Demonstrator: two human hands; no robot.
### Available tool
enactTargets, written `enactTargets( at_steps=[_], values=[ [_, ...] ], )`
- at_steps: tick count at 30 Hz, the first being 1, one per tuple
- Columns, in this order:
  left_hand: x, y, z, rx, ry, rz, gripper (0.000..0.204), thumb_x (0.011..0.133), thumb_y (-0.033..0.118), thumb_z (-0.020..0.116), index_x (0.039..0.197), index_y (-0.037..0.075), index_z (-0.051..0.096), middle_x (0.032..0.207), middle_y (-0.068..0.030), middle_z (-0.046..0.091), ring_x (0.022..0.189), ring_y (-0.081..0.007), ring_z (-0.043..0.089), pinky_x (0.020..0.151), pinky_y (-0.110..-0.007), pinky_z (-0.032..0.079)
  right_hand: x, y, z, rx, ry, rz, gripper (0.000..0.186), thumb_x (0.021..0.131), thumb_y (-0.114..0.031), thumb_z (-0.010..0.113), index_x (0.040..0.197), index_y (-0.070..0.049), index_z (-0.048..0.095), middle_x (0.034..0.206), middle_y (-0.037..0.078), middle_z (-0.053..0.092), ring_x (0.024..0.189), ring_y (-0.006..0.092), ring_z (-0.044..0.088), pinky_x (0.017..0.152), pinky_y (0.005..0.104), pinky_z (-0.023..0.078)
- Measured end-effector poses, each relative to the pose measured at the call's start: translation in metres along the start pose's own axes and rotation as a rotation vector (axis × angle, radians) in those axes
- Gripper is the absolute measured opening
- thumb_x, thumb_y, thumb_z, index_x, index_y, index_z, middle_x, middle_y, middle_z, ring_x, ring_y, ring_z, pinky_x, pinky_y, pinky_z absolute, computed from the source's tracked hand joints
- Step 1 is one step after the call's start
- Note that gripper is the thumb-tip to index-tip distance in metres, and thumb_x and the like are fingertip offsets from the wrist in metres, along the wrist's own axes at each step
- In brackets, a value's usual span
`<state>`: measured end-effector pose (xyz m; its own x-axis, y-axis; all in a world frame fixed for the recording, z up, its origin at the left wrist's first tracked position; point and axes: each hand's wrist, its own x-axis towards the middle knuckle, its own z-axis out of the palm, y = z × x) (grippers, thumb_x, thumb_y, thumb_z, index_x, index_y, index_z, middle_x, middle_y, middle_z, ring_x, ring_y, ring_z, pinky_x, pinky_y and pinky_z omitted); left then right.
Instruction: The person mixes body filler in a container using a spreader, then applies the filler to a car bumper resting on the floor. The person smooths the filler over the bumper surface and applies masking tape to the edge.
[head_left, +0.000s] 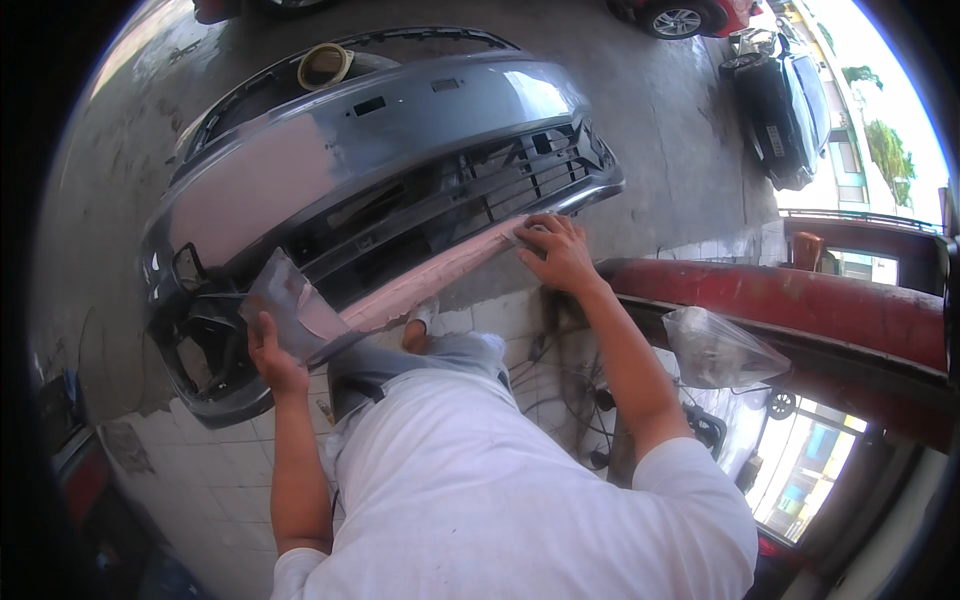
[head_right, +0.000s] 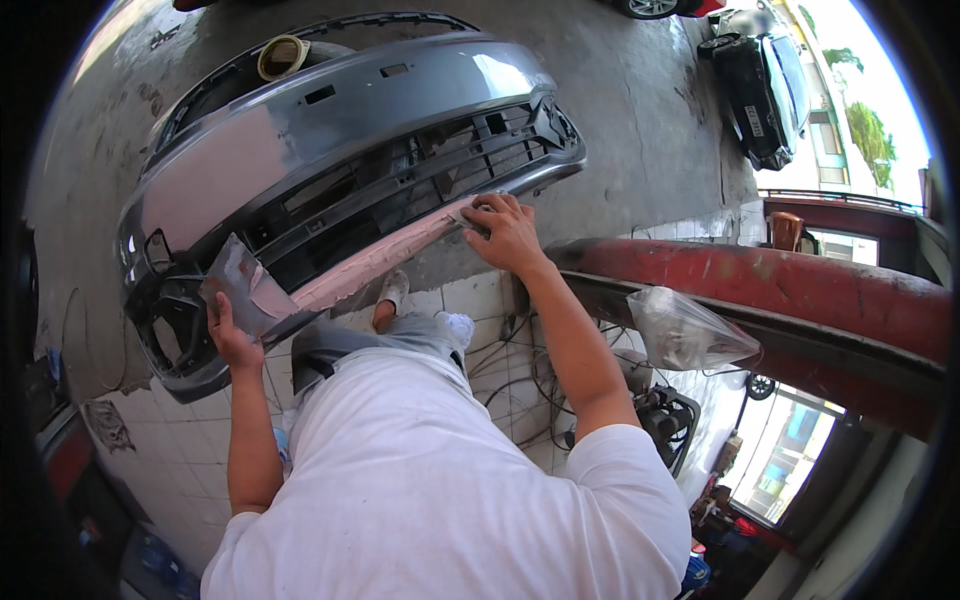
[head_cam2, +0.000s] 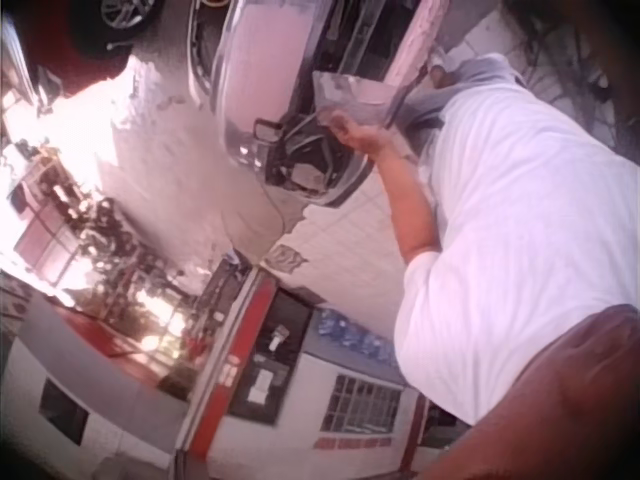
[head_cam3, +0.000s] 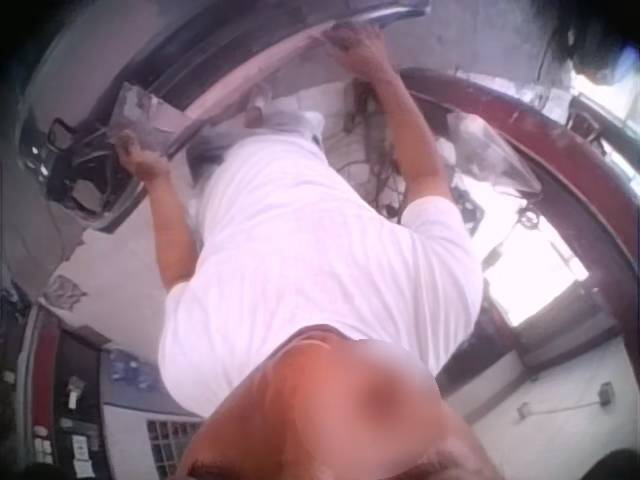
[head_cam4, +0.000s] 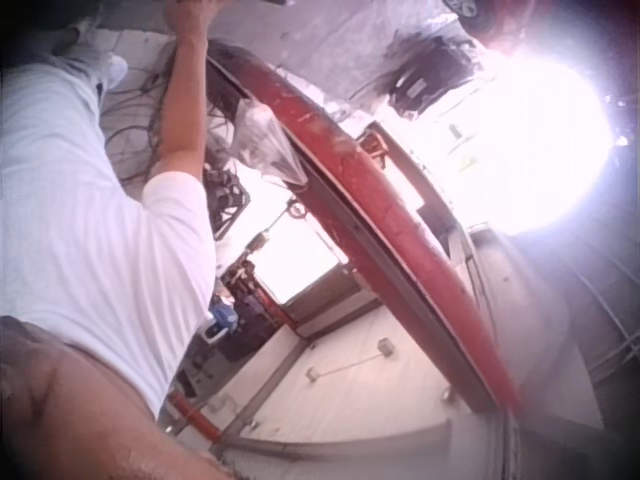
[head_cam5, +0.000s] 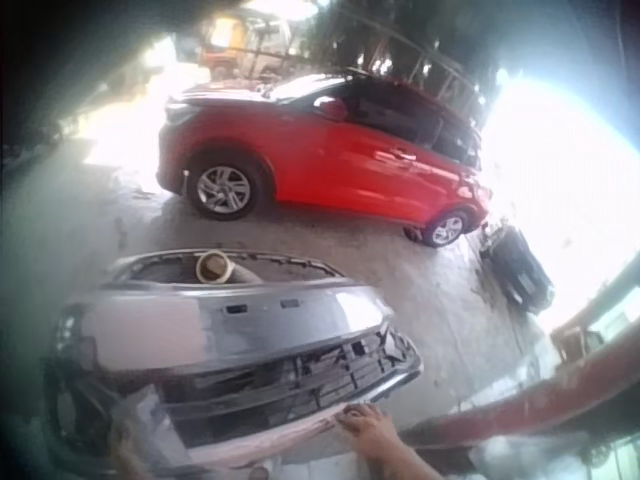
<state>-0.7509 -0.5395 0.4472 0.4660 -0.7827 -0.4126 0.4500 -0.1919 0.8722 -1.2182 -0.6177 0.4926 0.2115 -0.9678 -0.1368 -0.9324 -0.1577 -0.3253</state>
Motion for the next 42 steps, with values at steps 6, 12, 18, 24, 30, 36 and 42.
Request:
enactTargets(
  at_steps=[6,12,18,24,30,36,42],
  values=[
    [-0.003,0.003,0.001,-0.051,0.042,0.014,0.057,0.105,0.039,0.067,0.148,0.003,0.053,0.143,-0.0121,0.06,0.129,-0.0282,0.059,0.108,-0.041,0.046,0.003,-0.001,-0.016,-0.03,-0.09,-0.01,0.037,0.091,-0.032,0.074,0.125,-0.019,0.078,0.133,0.003,0.065,0.135,0.03,0.052,0.112,0.0489,0.037],
    [0.004,-0.003,-0.008,-0.058,0.026,0.006,0.058,0.105,0.038,0.068,0.149,0.003,0.052,0.143,-0.0114,0.06,0.129,-0.0284,0.059,0.109,-0.042,0.046,0.005,-0.002,-0.014,0.017,-0.148,0.025,0.039,0.089,-0.035,0.075,0.125,-0.021,0.079,0.133,0.0,0.065,0.133,0.0276,0.053,0.111,0.0484,0.036],
    [0.005,0.008,0.0,-0.172,-0.009,-0.068,0.055,0.106,0.036,0.066,0.149,0.004,0.053,0.141,-0.0102,0.062,0.127,-0.0274,0.061,0.109,-0.041,0.047,-0.005,-0.069,0.018,0.037,0.051,-0.094,0.04,0.088,-0.034,0.077,0.125,-0.019,0.079,0.134,0.002,0.064,0.133,0.029,0.052,0.111,0.0489,0.035],
    [0.004,0.034,-0.019,-0.269,-0.074,-0.146,0.05,0.106,0.034,0.066,0.145,0.004,0.057,0.137,-0.0093,0.065,0.124,-0.0255,0.063,0.107,-0.039,0.048,-0.039,-0.121,0.012,0.017,-0.013,0.03,0.041,0.086,-0.031,0.08,0.125,-0.019,0.078,0.135,0.004,0.064,0.134,0.0304,0.052,0.111,0.0503,0.035],
    [0.02,0.072,-0.044,-0.271,-0.164,-0.137,0.048,0.107,0.031,0.066,0.144,0.003,0.057,0.137,-0.0084,0.065,0.123,-0.0237,0.064,0.106,-0.038,0.048,-0.049,-0.205,0.071,0.012,0.259,-0.073,0.039,0.081,-0.025,0.082,0.12,-0.016,0.08,0.132,0.006,0.065,0.131,0.0318,0.054,0.11,0.0512,0.036],
    [0.043,0.096,-0.076,-0.256,-0.245,-0.156,0.047,0.106,0.033,0.067,0.142,0.003,0.058,0.135,-0.009,0.065,0.122,-0.0231,0.063,0.107,-0.037,0.048,-0.059,-0.264,0.077,0.053,0.252,-0.028,0.04,0.084,-0.028,0.079,0.122,-0.016,0.078,0.135,0.006,0.061,0.137,0.0311,0.048,0.113,0.0554,0.029],
    [0.058,0.114,-0.1,-0.189,-0.26,-0.189,0.046,0.103,0.035,0.072,0.138,0.007,0.061,0.132,-0.0069,0.069,0.118,-0.0233,0.067,0.104,-0.038,0.052,-0.091,-0.279,0.125,0.047,0.394,0.008,0.049,0.082,-0.022,0.082,0.129,-0.017,0.075,0.142,0.012,0.057,0.135,0.0363,0.051,0.115,0.0521,0.033]
  ],
)
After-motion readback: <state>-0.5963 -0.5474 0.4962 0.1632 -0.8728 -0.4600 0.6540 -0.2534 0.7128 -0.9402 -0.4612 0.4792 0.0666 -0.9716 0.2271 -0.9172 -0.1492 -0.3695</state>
